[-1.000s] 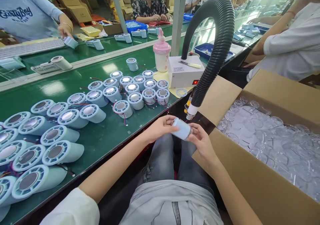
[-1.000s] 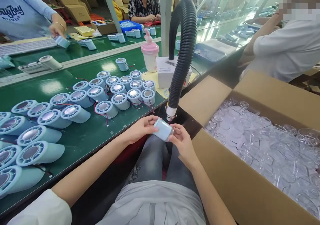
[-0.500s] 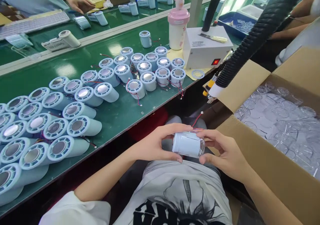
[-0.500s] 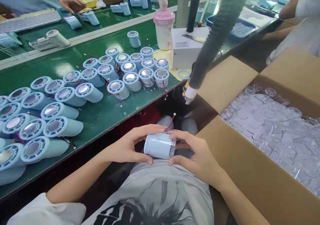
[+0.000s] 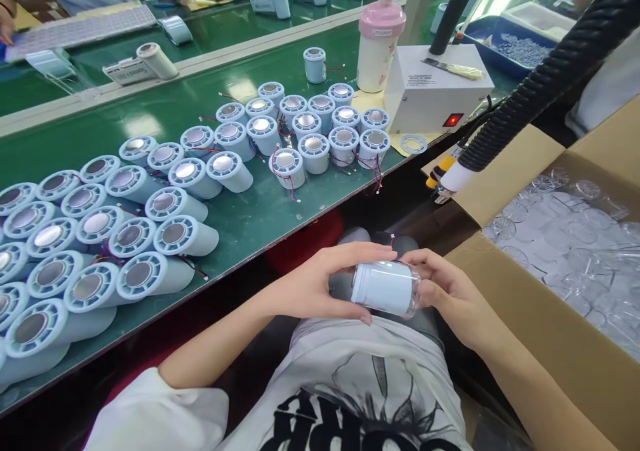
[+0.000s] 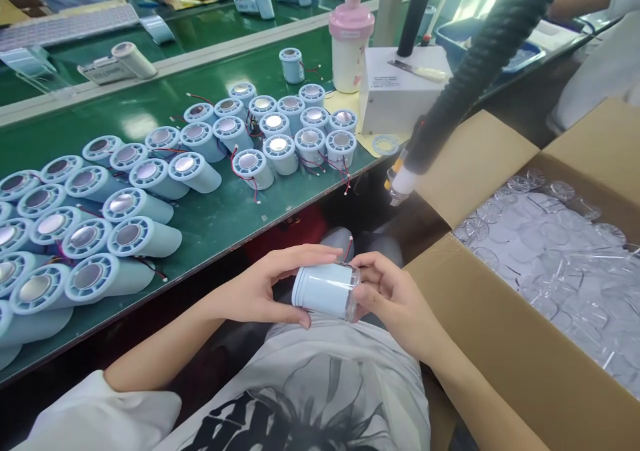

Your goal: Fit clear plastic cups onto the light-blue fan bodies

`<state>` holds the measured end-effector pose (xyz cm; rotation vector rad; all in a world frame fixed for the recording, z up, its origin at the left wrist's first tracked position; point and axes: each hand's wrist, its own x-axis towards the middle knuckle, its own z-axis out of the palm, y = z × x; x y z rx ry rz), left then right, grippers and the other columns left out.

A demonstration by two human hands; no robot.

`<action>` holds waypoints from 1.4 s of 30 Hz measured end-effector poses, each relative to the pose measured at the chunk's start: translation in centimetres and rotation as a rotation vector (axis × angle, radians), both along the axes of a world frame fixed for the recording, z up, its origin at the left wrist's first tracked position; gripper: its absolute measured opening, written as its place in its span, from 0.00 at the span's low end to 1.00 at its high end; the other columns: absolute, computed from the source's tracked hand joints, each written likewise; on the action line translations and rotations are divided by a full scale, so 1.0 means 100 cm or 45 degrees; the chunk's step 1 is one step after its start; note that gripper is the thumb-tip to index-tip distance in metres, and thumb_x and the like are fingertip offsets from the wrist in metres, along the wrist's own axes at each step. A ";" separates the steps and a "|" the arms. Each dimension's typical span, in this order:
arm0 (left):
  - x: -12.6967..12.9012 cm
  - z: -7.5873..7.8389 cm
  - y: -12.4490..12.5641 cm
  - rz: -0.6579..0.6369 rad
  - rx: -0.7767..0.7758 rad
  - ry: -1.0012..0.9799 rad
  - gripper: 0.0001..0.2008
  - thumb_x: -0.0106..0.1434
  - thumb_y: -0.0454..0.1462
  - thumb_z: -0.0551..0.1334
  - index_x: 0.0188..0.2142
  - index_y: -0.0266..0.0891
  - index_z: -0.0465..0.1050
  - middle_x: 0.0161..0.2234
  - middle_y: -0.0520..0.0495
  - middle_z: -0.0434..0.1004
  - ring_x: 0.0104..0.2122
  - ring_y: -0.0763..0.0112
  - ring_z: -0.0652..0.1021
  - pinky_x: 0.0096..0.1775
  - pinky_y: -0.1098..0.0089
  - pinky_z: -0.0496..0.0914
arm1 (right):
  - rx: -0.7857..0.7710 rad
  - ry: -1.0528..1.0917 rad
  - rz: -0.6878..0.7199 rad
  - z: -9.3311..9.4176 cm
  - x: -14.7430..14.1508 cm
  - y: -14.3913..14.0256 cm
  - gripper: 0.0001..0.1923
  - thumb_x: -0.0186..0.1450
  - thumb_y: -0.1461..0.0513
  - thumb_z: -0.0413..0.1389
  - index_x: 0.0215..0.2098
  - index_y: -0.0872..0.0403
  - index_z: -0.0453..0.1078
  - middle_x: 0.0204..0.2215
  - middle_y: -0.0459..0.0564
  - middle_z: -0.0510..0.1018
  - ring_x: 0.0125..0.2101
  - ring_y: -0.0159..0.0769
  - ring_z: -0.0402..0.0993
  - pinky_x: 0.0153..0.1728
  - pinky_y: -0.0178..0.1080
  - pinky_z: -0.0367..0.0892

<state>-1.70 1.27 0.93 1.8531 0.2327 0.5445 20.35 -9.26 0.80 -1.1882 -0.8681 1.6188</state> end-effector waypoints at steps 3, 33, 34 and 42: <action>-0.001 -0.002 0.000 -0.009 -0.014 -0.019 0.40 0.54 0.33 0.74 0.64 0.48 0.62 0.64 0.41 0.66 0.63 0.60 0.69 0.62 0.60 0.65 | -0.071 0.029 0.009 -0.003 -0.002 0.001 0.24 0.61 0.44 0.63 0.42 0.52 0.68 0.27 0.44 0.77 0.25 0.31 0.76 0.25 0.31 0.76; 0.000 0.006 -0.013 0.109 -0.606 0.196 0.37 0.56 0.40 0.72 0.63 0.47 0.63 0.51 0.43 0.75 0.45 0.62 0.80 0.45 0.64 0.77 | 0.998 -0.838 0.093 -0.013 0.005 -0.007 0.34 0.63 0.72 0.61 0.60 0.35 0.65 0.63 0.44 0.68 0.62 0.42 0.66 0.59 0.48 0.69; -0.001 0.007 -0.012 0.090 -0.568 0.196 0.39 0.54 0.39 0.74 0.64 0.47 0.63 0.54 0.42 0.74 0.48 0.60 0.79 0.48 0.63 0.76 | 0.832 -0.718 0.103 -0.012 0.005 -0.009 0.34 0.63 0.69 0.63 0.60 0.32 0.65 0.62 0.42 0.70 0.61 0.42 0.68 0.58 0.45 0.71; -0.003 0.008 -0.012 -0.007 -0.750 0.173 0.39 0.59 0.32 0.69 0.67 0.46 0.58 0.57 0.41 0.74 0.54 0.59 0.77 0.55 0.60 0.72 | 0.273 -0.288 0.026 -0.011 0.006 -0.008 0.23 0.58 0.65 0.68 0.49 0.38 0.78 0.38 0.41 0.83 0.31 0.34 0.79 0.34 0.35 0.78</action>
